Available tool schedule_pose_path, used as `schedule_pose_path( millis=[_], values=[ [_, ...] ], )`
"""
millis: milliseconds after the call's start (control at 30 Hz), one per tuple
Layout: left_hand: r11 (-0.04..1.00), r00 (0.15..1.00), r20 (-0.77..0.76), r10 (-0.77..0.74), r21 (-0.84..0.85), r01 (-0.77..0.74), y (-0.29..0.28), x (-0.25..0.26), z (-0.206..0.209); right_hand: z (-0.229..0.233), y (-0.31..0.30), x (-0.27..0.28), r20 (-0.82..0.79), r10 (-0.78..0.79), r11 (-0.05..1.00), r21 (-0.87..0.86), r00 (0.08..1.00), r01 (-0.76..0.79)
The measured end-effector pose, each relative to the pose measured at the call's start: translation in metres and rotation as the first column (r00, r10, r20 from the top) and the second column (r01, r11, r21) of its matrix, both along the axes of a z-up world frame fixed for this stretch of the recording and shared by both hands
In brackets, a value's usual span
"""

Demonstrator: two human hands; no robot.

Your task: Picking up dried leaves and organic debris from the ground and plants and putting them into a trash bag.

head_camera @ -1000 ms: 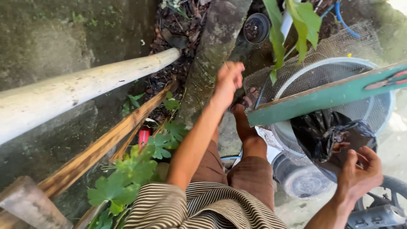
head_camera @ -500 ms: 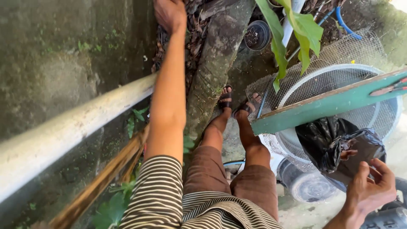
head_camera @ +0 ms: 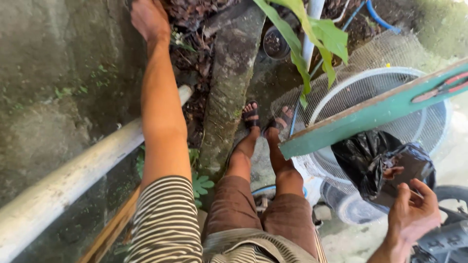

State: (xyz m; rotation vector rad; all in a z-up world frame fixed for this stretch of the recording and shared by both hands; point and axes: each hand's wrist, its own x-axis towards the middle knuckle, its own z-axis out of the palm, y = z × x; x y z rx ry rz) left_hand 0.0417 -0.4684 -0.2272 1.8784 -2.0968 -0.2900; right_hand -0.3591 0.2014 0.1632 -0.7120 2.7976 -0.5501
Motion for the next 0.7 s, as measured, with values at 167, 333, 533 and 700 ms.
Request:
schedule_pose_path(
  millis=[167,333,533,700],
  values=[
    [0.989,0.464,-0.874,0.145,0.11,-0.103,0.008,-0.002,0.041,0.0,-0.013,0.002,0.041,-0.005,0.999,-0.042,0.999,0.006],
    [0.945,0.204,-0.948,0.244,0.184,-0.272,0.093,-0.056,0.116,-0.004,-0.031,0.011,0.093,-0.023,0.996,-0.086,0.995,0.031],
    [0.754,-0.067,-0.761,0.645,0.619,0.22,0.295,-0.152,0.184,-0.016,-0.043,0.019,0.198,0.001,0.958,-0.28,0.98,0.056],
    [0.483,0.073,-0.554,0.829,0.777,0.404,0.432,-0.222,0.237,0.018,-0.093,0.038,0.382,0.023,0.957,-0.275,0.924,0.09]
  ],
)
